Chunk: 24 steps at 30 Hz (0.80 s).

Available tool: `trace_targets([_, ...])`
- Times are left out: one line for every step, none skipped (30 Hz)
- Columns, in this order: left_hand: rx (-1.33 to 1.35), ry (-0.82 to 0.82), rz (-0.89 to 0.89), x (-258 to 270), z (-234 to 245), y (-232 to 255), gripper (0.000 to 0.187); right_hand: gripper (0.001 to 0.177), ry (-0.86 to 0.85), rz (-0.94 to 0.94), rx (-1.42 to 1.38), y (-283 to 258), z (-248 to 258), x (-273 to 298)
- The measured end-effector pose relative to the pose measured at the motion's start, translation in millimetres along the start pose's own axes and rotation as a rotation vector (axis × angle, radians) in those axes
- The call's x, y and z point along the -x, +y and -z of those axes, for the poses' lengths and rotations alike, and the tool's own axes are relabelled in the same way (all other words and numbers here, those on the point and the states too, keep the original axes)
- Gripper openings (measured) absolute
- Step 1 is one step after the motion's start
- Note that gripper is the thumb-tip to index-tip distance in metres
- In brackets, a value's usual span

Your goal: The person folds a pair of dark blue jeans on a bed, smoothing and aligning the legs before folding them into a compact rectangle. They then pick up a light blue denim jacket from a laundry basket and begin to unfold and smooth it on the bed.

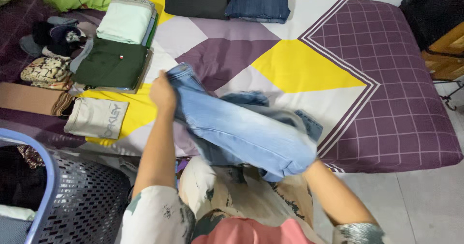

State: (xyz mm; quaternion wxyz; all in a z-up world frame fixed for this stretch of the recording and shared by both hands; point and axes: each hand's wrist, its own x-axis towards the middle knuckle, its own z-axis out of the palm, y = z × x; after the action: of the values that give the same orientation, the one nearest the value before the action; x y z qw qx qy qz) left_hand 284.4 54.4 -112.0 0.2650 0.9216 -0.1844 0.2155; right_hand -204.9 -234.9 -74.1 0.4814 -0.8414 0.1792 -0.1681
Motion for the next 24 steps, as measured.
trace_targets([0.003,0.021,0.061,-3.6,0.5,-20.6,0.031,0.028,0.082,-0.032,0.032,9.8,27.2,8.1])
trace_targets([-0.058,0.031,0.08,-4.3,5.8,-45.4,0.026,0.028,0.162,-0.065,0.058,18.9,55.3,15.4])
trace_targets([-0.119,0.04,0.096,-2.4,13.3,-71.3,0.022,0.028,0.242,-0.1,0.082,27.8,79.6,22.7])
trace_targets([-0.191,0.017,0.189,-0.3,17.2,-90.2,0.02,0.028,0.348,-0.128,0.072,35.6,105.0,30.7])
trace_targets([-0.267,-0.005,0.281,1.2,22.6,-108.0,0.018,0.028,0.446,-0.154,0.059,43.5,126.9,37.3])
trace_targets([-0.307,0.026,0.274,4.3,29.0,-125.0,0.017,0.028,0.54,-0.176,0.039,51.0,146.1,41.8])
trace_targets([-0.348,0.055,0.268,11.0,32.4,-137.6,0.017,0.028,0.616,-0.177,-0.009,57.6,162.9,46.7])
trace_targets([-0.305,0.002,0.32,15.8,34.2,-144.9,0.018,0.028,0.683,-0.172,-0.058,63.2,175.4,49.6])
trace_targets([-0.258,-0.049,0.378,19.0,34.6,-145.4,0.02,0.028,0.739,-0.156,-0.103,66.1,186.6,45.9])
trace_targets([-0.21,-0.1,0.435,24.0,34.4,-138.9,0.021,0.028,0.736,-0.107,-0.165,67.9,193.2,39.1])
trace_targets([-0.308,0.026,0.307,28.2,31.1,-122.4,0.024,0.029,0.721,-0.056,-0.237,70.2,192.3,33.2])
trace_targets([-0.404,0.152,0.177,29.7,26.3,-96.1,0.03,0.029,0.701,-0.006,-0.307,71.9,185.9,24.9])
trace_targets([-0.502,0.277,0.044,30.8,30.3,-72.1,0.037,0.029,0.596,0.031,-0.393,73.4,170.4,14.4])
trace_targets([-0.373,0.091,-0.075,40.4,32.4,-40.1,0.043,0.029,0.494,0.063,-0.485,74.2,148.4,2.4])
trace_targets([-0.078,0.083,-0.1,51.2,26.9,6.7,0.045,0.029,0.39,0.1,-0.563,73.3,122.6,-15.6])
trace_targets([-0.091,-0.061,-0.324,64.8,28.4,46.6,0.039,0.029,0.323,0.011,-0.586,70.5,94.1,-30.7])
trace_targets([0.092,-0.236,-0.484,84.1,30.1,86.5,0.063,0.035,0.257,-0.147,-0.596,65.6,67.3,-42.7])
trace_targets([0.322,-0.305,-0.524,106.0,28.2,131.1,0.072,0.04,0.13,-0.07,-0.649,59.2,43.6,-50.6])
trace_targets([0.338,-0.306,-0.727,123.1,31.0,158.9,0.084,0.04,0.044,-0.035,-0.574,51.8,26.2,-60.1])
trace_targets([0.462,-0.238,-0.725,145.1,34.1,181.0,0.098,0.039,-0.041,0.0,-0.497,44.0,13.9,-67.3])
trace_targets([0.503,-0.272,-0.708,154.9,34.8,197.4,0.091,0.04,-0.063,-0.011,-0.484,36.3,7.1,-66.7])
trace_targets([0.543,-0.306,-0.691,161.5,33.8,209.0,0.083,0.041,-0.085,-0.022,-0.471,27.8,4.0,-63.5])
trace_targets([0.473,-0.374,-0.692,162.2,32.2,212.3,0.065,0.042,-0.103,-0.033,-0.456,18.7,5.9,-58.4])
trace_targets([0.402,-0.442,-0.691,156.0,31.5,205.4,0.047,0.039,-0.075,-0.017,-0.395,8.5,13.7,-51.2])
